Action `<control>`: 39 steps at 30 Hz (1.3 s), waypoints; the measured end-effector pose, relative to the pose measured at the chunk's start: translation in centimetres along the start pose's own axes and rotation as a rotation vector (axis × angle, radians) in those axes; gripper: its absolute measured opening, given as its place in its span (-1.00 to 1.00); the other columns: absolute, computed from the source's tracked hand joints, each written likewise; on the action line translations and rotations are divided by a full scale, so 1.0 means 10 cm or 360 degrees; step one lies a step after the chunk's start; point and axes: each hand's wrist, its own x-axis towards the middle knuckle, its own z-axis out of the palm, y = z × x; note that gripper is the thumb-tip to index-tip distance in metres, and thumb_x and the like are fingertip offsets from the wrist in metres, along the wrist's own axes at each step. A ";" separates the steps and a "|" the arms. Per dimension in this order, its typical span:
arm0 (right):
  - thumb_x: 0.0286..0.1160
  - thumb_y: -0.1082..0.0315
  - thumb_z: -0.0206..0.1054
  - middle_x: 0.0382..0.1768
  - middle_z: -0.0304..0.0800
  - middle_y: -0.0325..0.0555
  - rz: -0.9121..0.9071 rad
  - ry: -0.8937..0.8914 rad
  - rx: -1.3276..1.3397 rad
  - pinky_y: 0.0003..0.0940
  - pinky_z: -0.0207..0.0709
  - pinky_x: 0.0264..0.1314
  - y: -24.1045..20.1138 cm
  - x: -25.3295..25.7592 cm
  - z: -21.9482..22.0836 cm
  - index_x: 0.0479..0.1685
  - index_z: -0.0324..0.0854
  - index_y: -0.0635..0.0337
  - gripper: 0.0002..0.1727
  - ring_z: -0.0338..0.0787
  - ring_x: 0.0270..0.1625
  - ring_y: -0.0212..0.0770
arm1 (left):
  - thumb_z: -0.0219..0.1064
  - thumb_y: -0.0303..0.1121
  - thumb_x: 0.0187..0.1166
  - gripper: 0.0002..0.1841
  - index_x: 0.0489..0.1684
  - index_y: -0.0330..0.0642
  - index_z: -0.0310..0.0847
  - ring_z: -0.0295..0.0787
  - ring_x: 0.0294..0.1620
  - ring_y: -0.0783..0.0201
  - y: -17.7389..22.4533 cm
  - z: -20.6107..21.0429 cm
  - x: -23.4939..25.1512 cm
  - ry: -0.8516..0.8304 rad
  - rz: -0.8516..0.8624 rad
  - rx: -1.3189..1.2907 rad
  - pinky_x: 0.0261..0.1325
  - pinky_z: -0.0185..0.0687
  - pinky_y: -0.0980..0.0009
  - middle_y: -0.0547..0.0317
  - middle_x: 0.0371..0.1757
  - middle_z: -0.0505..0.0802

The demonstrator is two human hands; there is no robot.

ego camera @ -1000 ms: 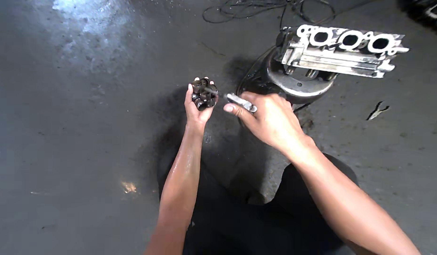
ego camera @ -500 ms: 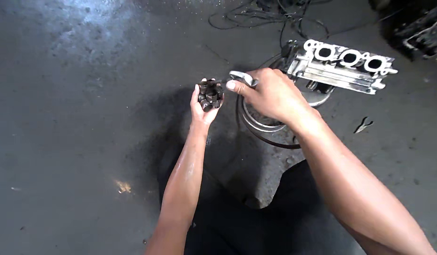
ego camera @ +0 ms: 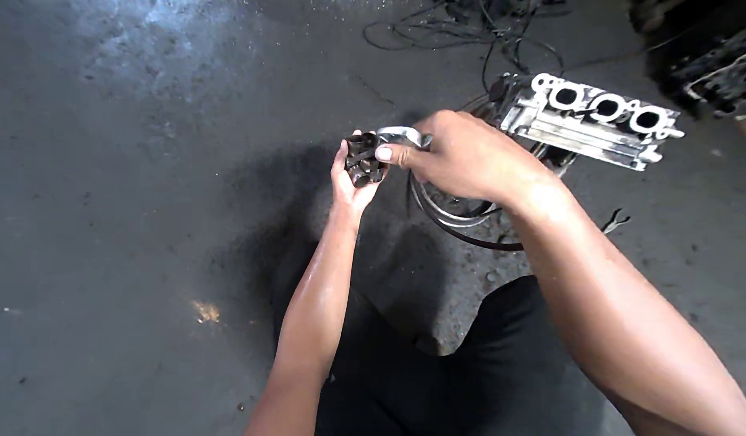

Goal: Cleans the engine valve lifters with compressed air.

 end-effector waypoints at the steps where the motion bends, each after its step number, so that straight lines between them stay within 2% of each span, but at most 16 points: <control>1: 0.56 -0.47 0.09 -0.57 0.62 -0.13 0.0005 0.0001 -0.0046 0.11 0.48 -0.41 -0.03 -0.02 0.01 -0.45 0.65 0.00 -0.30 0.70 -0.43 -0.03 | -0.06 0.10 0.75 -0.55 0.21 0.04 0.60 0.80 0.04 0.09 0.00 0.00 -0.01 0.0018 0.0000 -0.0001 0.06 0.76 0.05 0.04 0.05 0.82; 2: 0.56 -0.47 0.08 -0.53 0.63 -0.09 0.0011 0.0012 -0.0089 0.14 0.48 -0.37 -0.04 -0.03 0.01 -0.41 0.66 0.02 -0.29 0.72 -0.37 0.02 | -0.09 0.10 0.77 -0.55 0.22 0.05 0.59 0.80 0.04 0.10 -0.01 0.01 -0.01 0.0032 0.0000 0.0009 0.08 0.76 0.05 0.06 0.05 0.81; 4: 0.54 -0.48 0.10 -0.55 0.64 -0.12 -0.0010 0.0018 -0.0106 0.11 0.49 -0.41 -0.04 -0.04 0.01 -0.43 0.67 -0.02 -0.30 0.72 -0.40 -0.02 | -0.10 0.08 0.78 -0.56 0.21 0.04 0.59 0.80 0.04 0.13 -0.02 0.04 0.00 0.0040 0.0014 -0.0017 0.08 0.76 0.08 0.08 0.03 0.81; 8: 0.56 -0.47 0.08 -0.53 0.63 -0.06 0.0019 0.0007 -0.0206 0.13 0.45 -0.41 -0.10 -0.05 0.03 -0.43 0.64 0.01 -0.29 0.73 -0.36 0.05 | -0.09 0.09 0.77 -0.55 0.14 0.03 0.62 0.82 -0.06 0.15 -0.01 0.06 -0.03 0.0078 0.0012 -0.0041 -0.01 0.78 0.12 0.09 -0.05 0.83; 10: 0.54 -0.48 0.09 -0.58 0.62 -0.11 -0.0008 -0.0018 -0.0192 0.10 0.47 -0.44 -0.09 -0.04 0.03 -0.48 0.63 -0.01 -0.30 0.72 -0.41 -0.01 | -0.07 0.06 0.77 -0.56 0.18 0.02 0.60 0.80 0.00 0.14 -0.01 0.05 0.00 0.0057 0.0010 -0.0071 0.03 0.76 0.13 0.07 -0.01 0.82; 13: 0.56 -0.47 0.09 -0.55 0.61 -0.08 -0.0014 -0.0026 -0.0218 0.11 0.45 -0.43 -0.11 -0.05 0.06 -0.47 0.61 0.02 -0.29 0.72 -0.38 0.03 | -0.09 0.03 0.79 -0.57 0.27 0.01 0.56 0.80 0.05 0.14 -0.01 0.03 -0.02 0.0048 0.0031 -0.0061 0.09 0.75 0.14 0.06 0.05 0.81; 16: 0.53 -0.48 0.10 -0.56 0.62 -0.13 -0.0047 -0.0064 -0.0173 0.08 0.47 -0.42 -0.09 -0.07 0.03 -0.47 0.64 -0.04 -0.31 0.71 -0.40 -0.03 | -0.01 0.01 0.77 -0.60 0.24 -0.02 0.56 0.82 0.01 0.14 0.00 0.04 -0.02 0.0044 0.0066 -0.0050 0.07 0.78 0.17 0.05 0.01 0.82; 19: 0.55 -0.49 0.07 -0.53 0.63 -0.06 0.0013 0.0046 -0.0202 0.15 0.47 -0.39 -0.08 -0.12 0.00 -0.43 0.65 0.01 -0.28 0.73 -0.35 0.06 | -0.01 0.08 0.75 -0.56 0.27 0.01 0.56 0.81 0.02 0.09 0.02 0.02 -0.03 0.0121 0.0019 0.0019 0.06 0.77 0.07 0.02 0.03 0.81; 23: 0.52 -0.53 0.02 -0.67 0.55 -0.25 -0.0137 0.0019 -0.0047 0.01 0.46 -0.55 0.05 -0.22 -0.08 -0.52 0.64 -0.11 -0.29 0.63 -0.57 -0.15 | 0.02 0.08 0.73 -0.56 0.32 0.06 0.56 0.80 0.12 0.02 0.04 0.03 -0.03 0.0148 0.0012 0.0032 0.13 0.75 0.00 0.00 0.15 0.80; 25: 0.53 -0.53 0.01 -0.65 0.57 -0.16 -0.0024 0.0089 -0.0058 0.14 0.47 -0.51 0.12 -0.22 -0.14 -0.51 0.64 -0.04 -0.25 0.66 -0.54 -0.05 | -0.03 0.13 0.75 -0.54 0.25 0.06 0.60 0.80 0.10 0.03 0.05 0.04 -0.04 0.0185 0.0014 0.0061 0.09 0.74 0.00 0.02 0.13 0.81; 26: 0.54 -0.52 0.02 -0.61 0.59 -0.13 0.0051 0.0128 -0.0091 0.17 0.46 -0.46 0.15 -0.22 -0.17 -0.48 0.63 -0.01 -0.25 0.68 -0.49 -0.01 | -0.05 0.14 0.76 -0.52 0.27 0.05 0.58 0.77 0.16 0.01 0.05 0.02 -0.05 0.0165 0.0007 0.0056 0.14 0.72 -0.02 0.00 0.18 0.79; 30: 0.52 -0.54 0.03 -0.66 0.59 -0.23 0.0042 0.0062 -0.0069 0.08 0.47 -0.52 0.24 -0.16 -0.23 -0.55 0.63 -0.09 -0.27 0.65 -0.55 -0.12 | -0.04 0.14 0.75 -0.51 0.34 0.05 0.56 0.75 0.24 -0.02 0.09 0.02 -0.04 0.0122 -0.0001 0.0007 0.22 0.71 -0.05 -0.01 0.26 0.77; 33: 0.56 -0.48 0.07 -0.55 0.64 -0.05 0.0157 0.0079 -0.0161 0.21 0.47 -0.40 0.13 -0.10 -0.19 -0.47 0.61 0.05 -0.26 0.72 -0.40 0.07 | -0.07 0.15 0.76 -0.50 0.35 0.04 0.54 0.76 0.21 -0.02 0.07 0.01 -0.06 0.0108 -0.0009 0.0025 0.22 0.70 -0.05 -0.03 0.22 0.78; 36: 0.55 -0.48 0.07 -0.53 0.67 -0.05 0.0177 0.0077 -0.0215 0.19 0.49 -0.37 0.03 -0.02 -0.16 -0.46 0.63 0.04 -0.27 0.75 -0.37 0.07 | -0.08 0.15 0.77 -0.50 0.33 0.06 0.57 0.75 0.19 0.00 0.07 0.04 -0.05 0.0125 0.0017 0.0072 0.21 0.69 -0.06 0.00 0.18 0.79; 39: 0.56 -0.47 0.07 -0.42 0.68 0.07 0.0210 0.0099 -0.0292 0.23 0.48 -0.32 -0.09 0.03 -0.11 -0.40 0.62 0.11 -0.25 0.76 -0.23 0.18 | -0.10 0.15 0.77 -0.49 0.34 0.06 0.54 0.77 0.18 0.02 0.05 0.01 -0.06 0.0087 0.0012 0.0078 0.17 0.72 -0.02 0.00 0.18 0.79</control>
